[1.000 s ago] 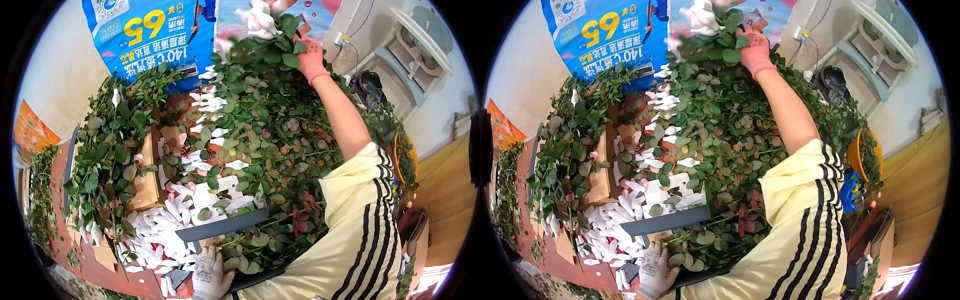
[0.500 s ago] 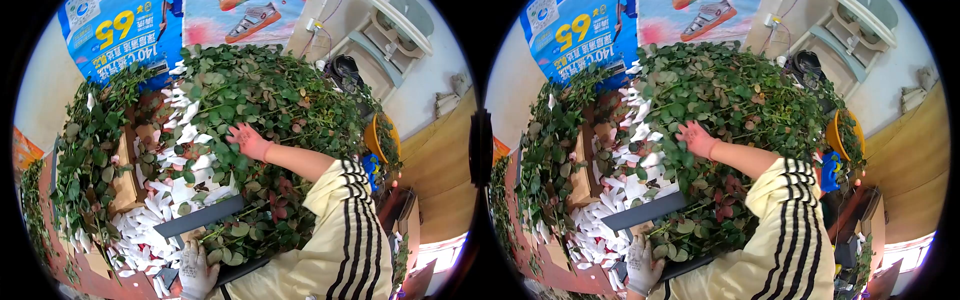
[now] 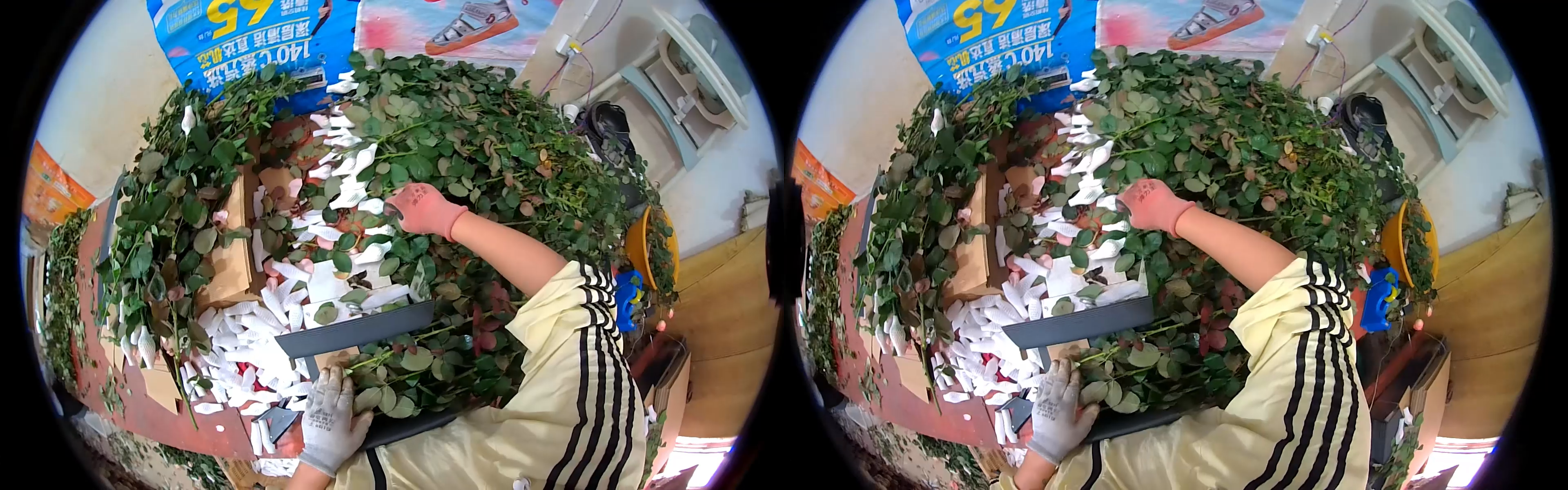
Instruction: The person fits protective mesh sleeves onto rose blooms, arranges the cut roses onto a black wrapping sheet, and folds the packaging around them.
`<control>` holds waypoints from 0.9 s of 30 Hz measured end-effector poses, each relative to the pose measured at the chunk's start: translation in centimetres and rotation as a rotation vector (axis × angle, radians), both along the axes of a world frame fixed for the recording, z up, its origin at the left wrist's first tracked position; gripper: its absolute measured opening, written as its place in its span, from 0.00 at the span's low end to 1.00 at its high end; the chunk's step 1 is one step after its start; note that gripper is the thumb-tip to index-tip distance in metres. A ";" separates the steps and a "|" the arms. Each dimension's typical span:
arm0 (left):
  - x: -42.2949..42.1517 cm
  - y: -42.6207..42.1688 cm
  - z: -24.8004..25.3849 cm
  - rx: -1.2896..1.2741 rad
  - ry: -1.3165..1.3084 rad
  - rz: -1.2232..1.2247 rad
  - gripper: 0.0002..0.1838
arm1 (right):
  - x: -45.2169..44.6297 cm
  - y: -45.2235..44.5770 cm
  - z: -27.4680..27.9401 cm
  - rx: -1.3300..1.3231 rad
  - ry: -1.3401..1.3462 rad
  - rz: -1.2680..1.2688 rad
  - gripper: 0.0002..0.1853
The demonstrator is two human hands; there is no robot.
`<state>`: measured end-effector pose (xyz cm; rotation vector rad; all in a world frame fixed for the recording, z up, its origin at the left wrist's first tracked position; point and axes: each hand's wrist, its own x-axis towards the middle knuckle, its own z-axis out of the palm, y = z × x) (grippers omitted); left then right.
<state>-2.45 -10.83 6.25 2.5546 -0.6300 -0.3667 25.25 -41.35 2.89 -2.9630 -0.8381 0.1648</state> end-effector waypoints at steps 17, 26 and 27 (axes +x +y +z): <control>-0.8 0.1 -1.1 0.013 -0.021 0.006 0.36 | -5.0 -9.4 21.6 -0.080 -0.824 -0.456 0.19; -1.1 0.3 -1.5 0.012 -0.012 0.038 0.37 | -13.9 -26.0 44.0 1.205 -0.836 0.013 0.13; -1.3 0.4 -1.8 0.019 -0.033 0.021 0.37 | -13.3 -24.0 43.3 1.265 -0.958 -0.063 0.14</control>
